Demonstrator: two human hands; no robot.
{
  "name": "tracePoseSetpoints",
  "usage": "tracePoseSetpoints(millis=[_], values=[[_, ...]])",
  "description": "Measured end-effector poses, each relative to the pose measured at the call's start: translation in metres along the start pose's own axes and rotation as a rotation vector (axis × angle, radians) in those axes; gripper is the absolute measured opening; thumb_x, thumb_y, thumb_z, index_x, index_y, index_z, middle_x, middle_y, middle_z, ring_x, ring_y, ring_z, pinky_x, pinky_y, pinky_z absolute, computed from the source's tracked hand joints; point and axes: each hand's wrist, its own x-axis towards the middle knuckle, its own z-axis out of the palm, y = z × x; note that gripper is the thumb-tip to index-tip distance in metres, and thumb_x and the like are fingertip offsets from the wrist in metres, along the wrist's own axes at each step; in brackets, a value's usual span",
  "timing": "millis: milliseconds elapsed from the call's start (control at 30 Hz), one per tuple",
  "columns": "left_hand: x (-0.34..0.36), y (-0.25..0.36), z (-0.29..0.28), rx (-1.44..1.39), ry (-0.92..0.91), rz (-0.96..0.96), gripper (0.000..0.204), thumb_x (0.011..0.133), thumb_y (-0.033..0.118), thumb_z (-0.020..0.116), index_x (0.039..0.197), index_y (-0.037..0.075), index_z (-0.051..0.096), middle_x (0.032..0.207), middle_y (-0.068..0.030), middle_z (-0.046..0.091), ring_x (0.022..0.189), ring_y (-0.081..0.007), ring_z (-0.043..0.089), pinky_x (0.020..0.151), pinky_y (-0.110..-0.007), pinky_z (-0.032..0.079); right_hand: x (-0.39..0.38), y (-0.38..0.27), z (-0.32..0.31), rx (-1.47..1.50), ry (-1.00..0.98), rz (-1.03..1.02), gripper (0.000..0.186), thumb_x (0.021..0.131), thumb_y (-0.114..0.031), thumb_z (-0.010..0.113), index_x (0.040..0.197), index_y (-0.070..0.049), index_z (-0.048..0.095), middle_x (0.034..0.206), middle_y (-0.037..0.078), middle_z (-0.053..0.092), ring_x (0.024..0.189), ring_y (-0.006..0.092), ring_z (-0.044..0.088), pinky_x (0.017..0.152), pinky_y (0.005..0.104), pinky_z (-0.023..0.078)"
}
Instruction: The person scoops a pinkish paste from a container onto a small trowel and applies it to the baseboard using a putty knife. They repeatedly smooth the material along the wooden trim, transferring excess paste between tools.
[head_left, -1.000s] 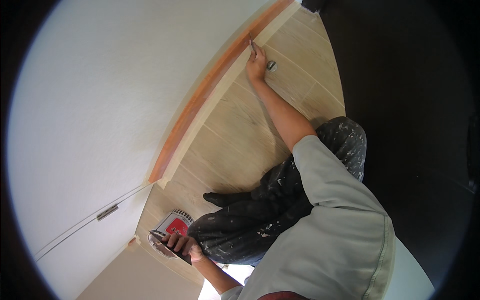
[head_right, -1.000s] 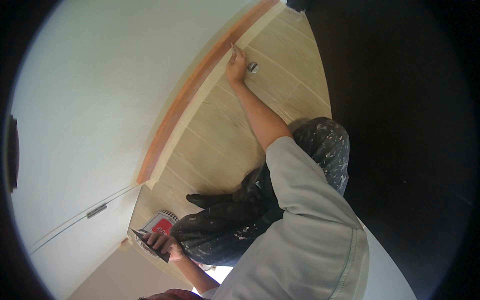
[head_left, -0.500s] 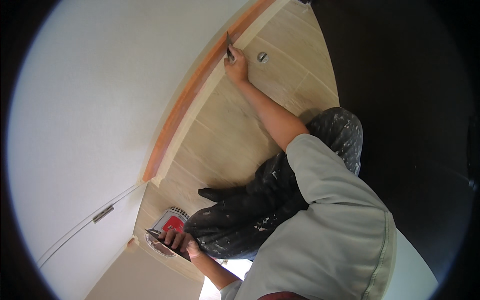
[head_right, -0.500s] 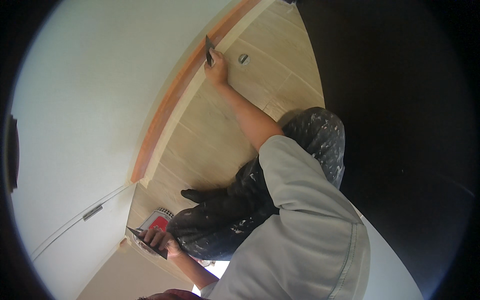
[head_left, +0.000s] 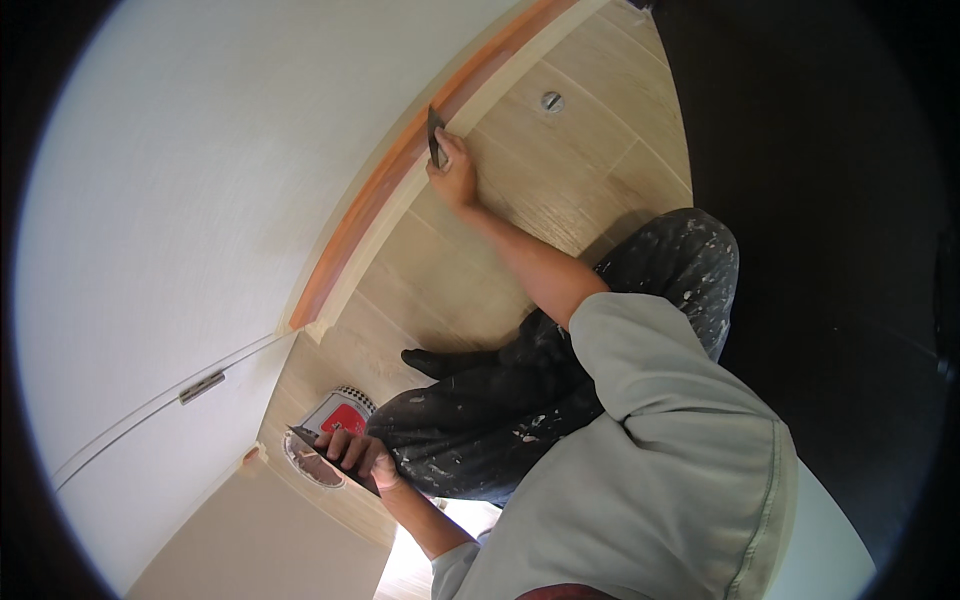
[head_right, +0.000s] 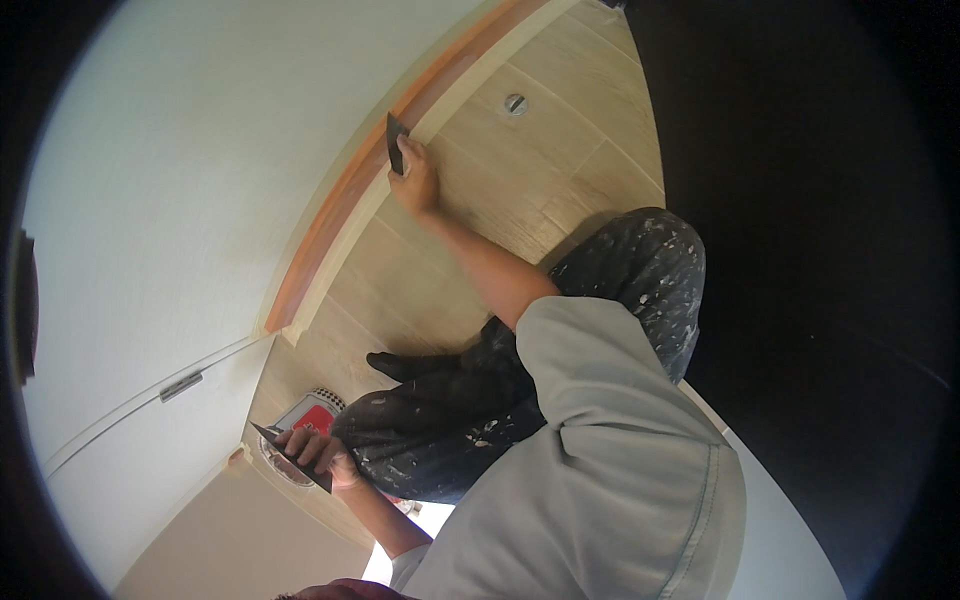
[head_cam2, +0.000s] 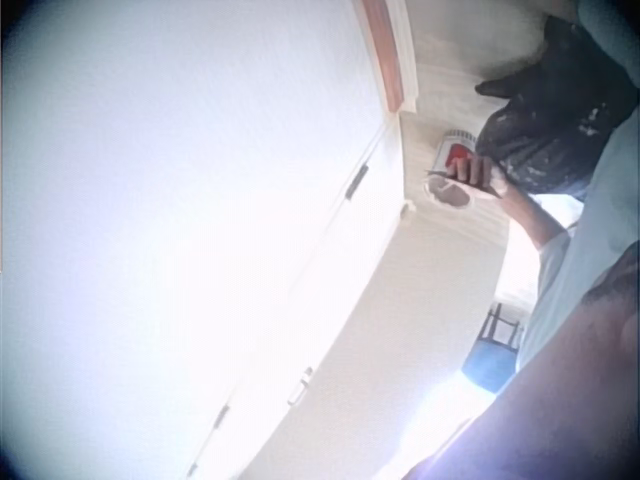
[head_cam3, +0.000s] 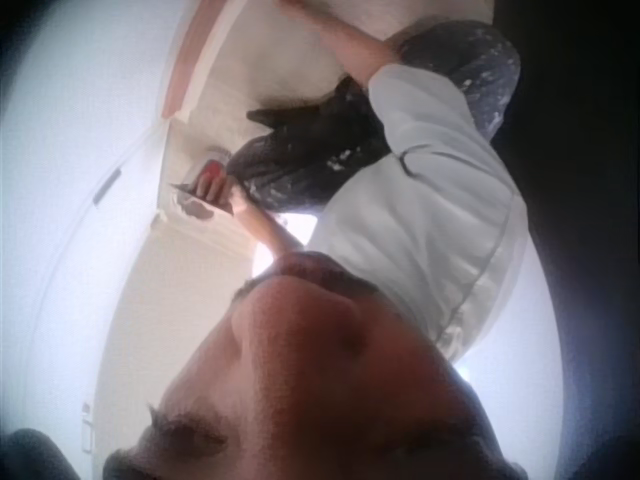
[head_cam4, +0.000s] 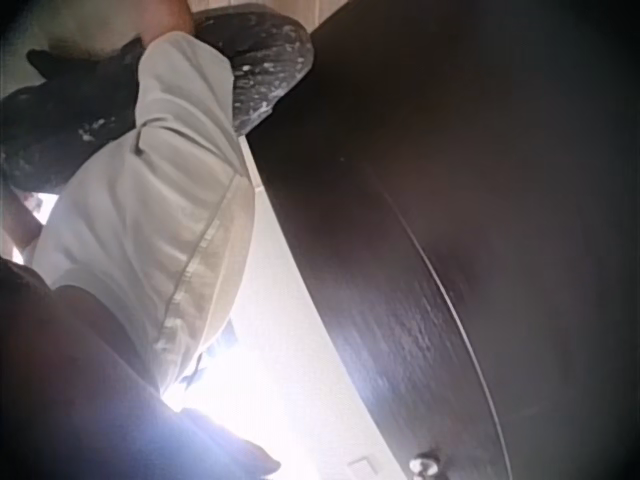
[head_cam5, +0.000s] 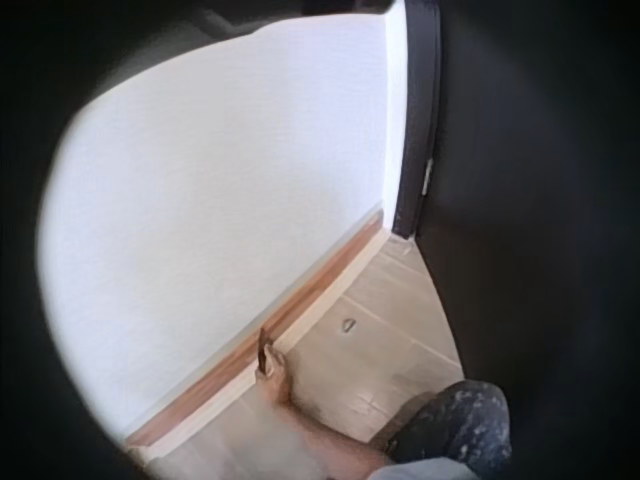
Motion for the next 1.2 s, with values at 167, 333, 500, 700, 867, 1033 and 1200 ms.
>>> tracePoseSetpoints(millis=[167, 333, 500, 700, 867, 1033, 1200], values=[[-0.002, -0.002, 0.003, -0.004, 0.025, 0.017, 0.034, 0.097, 0.028, 0.060, 0.123, 0.007, 0.061, 0.102, -0.0046, 0.061, 0.083, -0.0168, 0.063, 0.059, -0.029, 0.047, -0.037, -0.024, 0.017, -0.007, -0.064, 0.024, 0.064, 0.073, 0.002, 0.074, 0.134, 0.004, 0.055, 0.134, 0.021, 0.056, 0.127, 0.0353, 0.054, 0.105, 0.0378, 0.046], [0.002, -0.004, 0.003, -0.020, 0.036, 0.005, 0.034, 0.096, 0.027, 0.062, 0.123, 0.006, 0.061, 0.102, -0.0046, 0.062, 0.083, -0.0174, 0.063, 0.061, -0.029, 0.048, -0.064, -0.047, 0.025, 0.021, -0.099, 0.080, 0.070, 0.072, 0.001, 0.076, 0.137, 0.003, 0.052, 0.136, 0.020, 0.055, 0.127, 0.0363, 0.053, 0.106, 0.0387, 0.045], [-0.005, -0.004, 0.004, -0.044, 0.005, 0.009, 0.036, 0.095, 0.025, 0.065, 0.125, 0.006, 0.061, 0.102, -0.0052, 0.062, 0.087, -0.0196, 0.063, 0.065, -0.030, 0.050, -0.064, -0.053, -0.009, -0.133, -0.014, 0.210, 0.043, 0.104, -0.022, 0.044, 0.138, 0.001, 0.051, 0.140, 0.027, 0.050, 0.135, 0.0412, 0.044, 0.113, 0.0468, 0.036], [0.001, -0.002, 0.001, -0.025, -0.023, -0.033, 0.039, 0.096, 0.026, 0.064, 0.129, 0.006, 0.060, 0.106, -0.0061, 0.064, 0.092, -0.0214, 0.064, 0.068, -0.031, 0.051, 0.049, -0.002, -0.062, 0.066, 0.291, 0.172, 0.041, 0.103, -0.012, 0.040, 0.142, 0.000, 0.049, 0.134, 0.025, 0.054, 0.128, 0.0419, 0.049, 0.106, 0.0486, 0.041], [0.004, -0.005, 0.002, -0.029, -0.034, -0.050, 0.038, 0.097, 0.027, 0.062, 0.130, 0.007, 0.060, 0.108, -0.0058, 0.064, 0.094, -0.0215, 0.064, 0.070, -0.032, 0.051, 0.119, 0.017, -0.088, 0.043, 0.282, 0.069, 0.041, 0.103, -0.010, 0.040, 0.142, 0.000, 0.048, 0.136, 0.025, 0.052, 0.129, 0.0405, 0.049, 0.107, 0.0456, 0.042], [-0.003, -0.005, 0.004, 0.010, 0.086, 0.050, 0.042, 0.104, 0.042, 0.048, 0.125, 0.009, 0.061, 0.097, -0.0009, 0.059, 0.081, -0.0151, 0.059, 0.059, -0.026, 0.046, 0.147, 0.033, -0.092, -0.039, 0.226, 0.098, 0.041, 0.101, -0.005, 0.041, 0.141, 0.004, 0.048, 0.137, 0.026, 0.050, 0.130, 0.0398, 0.048, 0.108, 0.0438, 0.041], [0.000, -0.005, 0.005, 0.026, 0.088, 0.018, 0.037, 0.099, 0.034, 0.057, 0.127, 0.009, 0.061, 0.103, -0.0032, 0.061, 0.087, -0.0180, 0.062, 0.063, -0.029, 0.048, 0.157, 0.048, -0.098, -0.095, 0.197, 0.047, 0.047, 0.089, 0.004, 0.049, 0.136, 0.004, 0.053, 0.131, 0.025, 0.056, 0.125, 0.0389, 0.053, 0.106, 0.0424, 0.044]])
